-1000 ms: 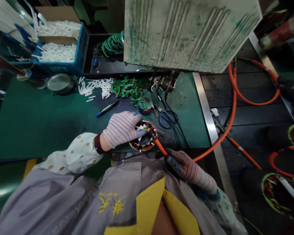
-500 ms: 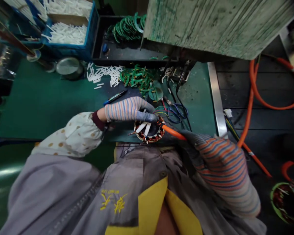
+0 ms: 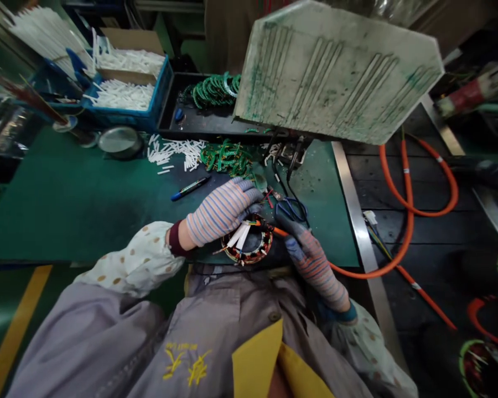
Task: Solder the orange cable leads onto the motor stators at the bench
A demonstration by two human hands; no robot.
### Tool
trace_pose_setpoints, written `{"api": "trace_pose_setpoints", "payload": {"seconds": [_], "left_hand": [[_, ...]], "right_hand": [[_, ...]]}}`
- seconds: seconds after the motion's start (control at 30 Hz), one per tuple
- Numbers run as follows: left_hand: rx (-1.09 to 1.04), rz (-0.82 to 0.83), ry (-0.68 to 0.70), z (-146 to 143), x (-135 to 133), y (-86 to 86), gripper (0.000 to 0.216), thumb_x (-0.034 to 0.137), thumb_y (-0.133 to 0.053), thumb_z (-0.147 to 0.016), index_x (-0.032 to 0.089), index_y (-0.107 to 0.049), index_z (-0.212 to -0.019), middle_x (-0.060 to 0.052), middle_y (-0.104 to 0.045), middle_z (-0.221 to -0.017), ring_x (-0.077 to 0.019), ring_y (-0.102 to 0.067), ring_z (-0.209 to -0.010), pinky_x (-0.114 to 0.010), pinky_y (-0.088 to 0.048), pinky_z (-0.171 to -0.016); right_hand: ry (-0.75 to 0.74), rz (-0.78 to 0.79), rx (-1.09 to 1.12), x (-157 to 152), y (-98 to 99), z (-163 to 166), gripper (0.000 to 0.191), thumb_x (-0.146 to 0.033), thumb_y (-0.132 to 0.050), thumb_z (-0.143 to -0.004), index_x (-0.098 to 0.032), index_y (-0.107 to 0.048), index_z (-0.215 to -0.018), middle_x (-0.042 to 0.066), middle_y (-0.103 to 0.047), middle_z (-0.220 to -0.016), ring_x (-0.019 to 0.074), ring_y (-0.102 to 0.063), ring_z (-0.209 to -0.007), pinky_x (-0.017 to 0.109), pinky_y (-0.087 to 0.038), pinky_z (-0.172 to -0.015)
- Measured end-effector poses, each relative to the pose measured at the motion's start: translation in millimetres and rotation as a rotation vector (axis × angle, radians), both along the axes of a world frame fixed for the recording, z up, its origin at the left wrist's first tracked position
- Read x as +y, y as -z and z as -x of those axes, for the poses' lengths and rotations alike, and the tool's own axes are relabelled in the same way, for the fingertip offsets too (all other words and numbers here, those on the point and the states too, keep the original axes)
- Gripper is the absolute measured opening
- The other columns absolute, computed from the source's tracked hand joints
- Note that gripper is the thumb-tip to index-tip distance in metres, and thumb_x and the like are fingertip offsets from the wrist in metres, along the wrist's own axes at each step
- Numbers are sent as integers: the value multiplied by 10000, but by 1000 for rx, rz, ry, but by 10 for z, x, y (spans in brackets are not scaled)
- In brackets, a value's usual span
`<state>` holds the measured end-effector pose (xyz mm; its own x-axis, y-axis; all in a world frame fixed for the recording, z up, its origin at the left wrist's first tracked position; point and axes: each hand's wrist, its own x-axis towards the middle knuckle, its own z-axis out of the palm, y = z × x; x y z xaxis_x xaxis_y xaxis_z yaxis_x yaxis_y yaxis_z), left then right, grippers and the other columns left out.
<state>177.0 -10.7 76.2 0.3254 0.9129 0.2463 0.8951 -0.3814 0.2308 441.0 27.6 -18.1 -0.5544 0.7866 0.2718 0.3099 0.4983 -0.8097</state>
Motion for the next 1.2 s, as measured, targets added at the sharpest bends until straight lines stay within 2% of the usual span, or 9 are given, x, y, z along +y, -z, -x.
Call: {"api": "trace_pose_setpoints", "payload": {"seconds": [0.1,0.17,0.27,0.37,0.57,0.7,0.87,1.03,1.2], "left_hand": [[15,-55,-40,-13,35,-137,239,207,-551,-1107,179,-779,-1174,-117,-745,-1049,-313,-695,-1028,-430,-573,-990],[-75,-95,-117,1,-1,-159,206,227,-570,-1104,206,-775,-1107,-106,-749,-1043,-307,-693,-1018,-432,-581,-980],[-383,-194,-332,68,-80,-103,207,309,-557,-1130,240,-739,-1059,-72,-768,-1059,-269,-708,-1035,-404,-594,-1004],[-692,-214,-468,109,-117,-39,210,411,-579,-1133,254,-716,-1109,-48,-793,-1108,-239,-735,-1063,-379,-605,-1036],[-968,45,-391,3,-111,4,334,552,-657,-1094,244,-730,-1202,-46,-833,-1006,-233,-801,-919,-350,-657,-897],[-1006,16,-427,-18,-113,17,348,578,-685,-1072,244,-710,-1169,-35,-849,-1006,-219,-811,-891,-331,-654,-867],[-991,25,-376,20,-121,23,306,550,-716,-1064,250,-756,-1106,-41,-861,-1031,-237,-819,-979,-347,-643,-921],[-971,48,-359,44,-108,29,300,537,-725,-1048,245,-786,-1080,-47,-868,-1014,-246,-813,-951,-352,-641,-886],[-1012,85,-356,44,-72,-2,273,488,-741,-1013,221,-787,-1042,-46,-871,-1007,-235,-807,-945,-326,-638,-887]], "right_hand": [[-195,368,171,73,-423,428,544,-714,-706,-1005,-256,-821,-1276,100,-836,-1283,306,-741,-1261,477,-584,-1156],[-242,610,291,146,-632,660,501,-713,-800,-937,-241,-837,-1098,56,-838,-1088,268,-741,-1110,421,-609,-1051],[-206,823,362,230,-731,829,489,-699,-892,-845,-220,-804,-896,8,-770,-866,187,-675,-852,325,-587,-850],[-138,836,368,235,-688,843,500,-703,-898,-829,-215,-798,-872,-8,-720,-786,148,-603,-736,285,-531,-731],[-89,820,431,154,-685,866,490,-680,-931,-794,-225,-748,-793,-29,-622,-687,145,-539,-707,288,-510,-693],[-78,828,459,151,-715,931,509,-701,-956,-735,-229,-797,-844,-27,-656,-722,134,-494,-679,293,-513,-678],[-106,840,493,157,-699,954,492,-680,-974,-723,-226,-792,-772,-48,-571,-613,130,-469,-642,294,-505,-665],[-84,863,462,160,-648,934,475,-630,-968,-737,-194,-792,-803,-36,-646,-681,107,-453,-633,267,-431,-608],[-116,897,509,172,-651,933,504,-632,-985,-713,-190,-746,-744,-40,-630,-663,117,-521,-668,267,-490,-676]]}}
